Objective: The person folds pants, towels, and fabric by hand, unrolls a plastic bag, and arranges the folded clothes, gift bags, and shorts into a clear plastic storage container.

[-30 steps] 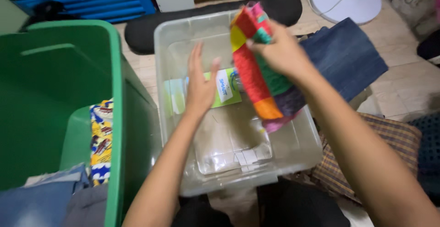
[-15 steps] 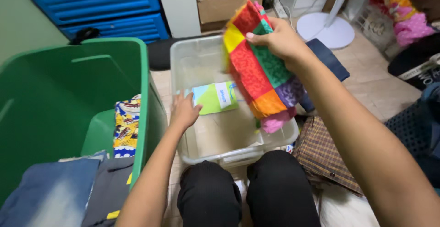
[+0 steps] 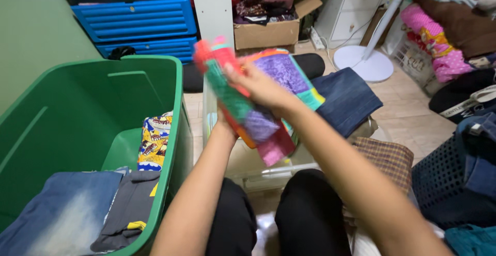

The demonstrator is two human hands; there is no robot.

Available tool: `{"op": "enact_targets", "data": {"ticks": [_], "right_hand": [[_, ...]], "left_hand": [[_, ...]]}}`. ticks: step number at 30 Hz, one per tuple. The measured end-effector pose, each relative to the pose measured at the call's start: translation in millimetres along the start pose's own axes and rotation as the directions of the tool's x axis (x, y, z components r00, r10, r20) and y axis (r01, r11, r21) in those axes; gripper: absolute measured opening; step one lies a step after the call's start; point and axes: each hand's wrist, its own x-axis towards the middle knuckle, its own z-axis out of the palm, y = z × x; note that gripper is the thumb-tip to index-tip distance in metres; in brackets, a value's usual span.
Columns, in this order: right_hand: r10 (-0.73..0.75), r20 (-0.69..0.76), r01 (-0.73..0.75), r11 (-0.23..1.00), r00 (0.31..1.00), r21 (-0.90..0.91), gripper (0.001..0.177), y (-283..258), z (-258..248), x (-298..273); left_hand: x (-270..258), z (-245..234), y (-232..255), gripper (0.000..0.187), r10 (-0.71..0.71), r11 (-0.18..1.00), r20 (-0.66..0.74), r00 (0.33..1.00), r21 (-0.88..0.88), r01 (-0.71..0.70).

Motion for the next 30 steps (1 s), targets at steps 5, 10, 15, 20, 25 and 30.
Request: {"op": "enact_targets", "data": {"ticks": [5,10,15,20,25,30], "right_hand": [[-0.252,0.222,0.285,0.949,0.942,-0.131,0.064,48,7,-30],[-0.433,-0.129,0.234,0.687,0.892,-0.688,0.044,85,-4,-40],[-0.467,-0.307,0.082,0.646,0.829,-0.759,0.061,78,-8,-36],[-0.269,-0.245,0.045,0.752,0.931,-0.657,0.028,82,-11,-27],[-0.255,0.011,0.190,0.689,0.967,-0.699,0.069,66,-3,-39],[-0.146,0.120,0.189,0.731,0.982,-0.656,0.115,59,-1,-51]], "left_hand": [[-35,15,15,0.093,0.473,0.881,-0.128,0.872,0.028,-0.473],[-28,26,30,0.091,0.534,0.845,-0.115,0.838,0.028,-0.534],[-21,12,28,0.090,0.444,0.896,-0.080,0.892,0.014,-0.444],[-11,0,10,0.088,0.302,0.952,-0.059,0.952,-0.027,-0.304],[-5,-9,9,0.087,0.291,0.955,-0.080,0.954,-0.044,-0.295],[-3,-25,10,0.085,0.220,0.973,-0.094,0.971,-0.051,-0.225]]}}
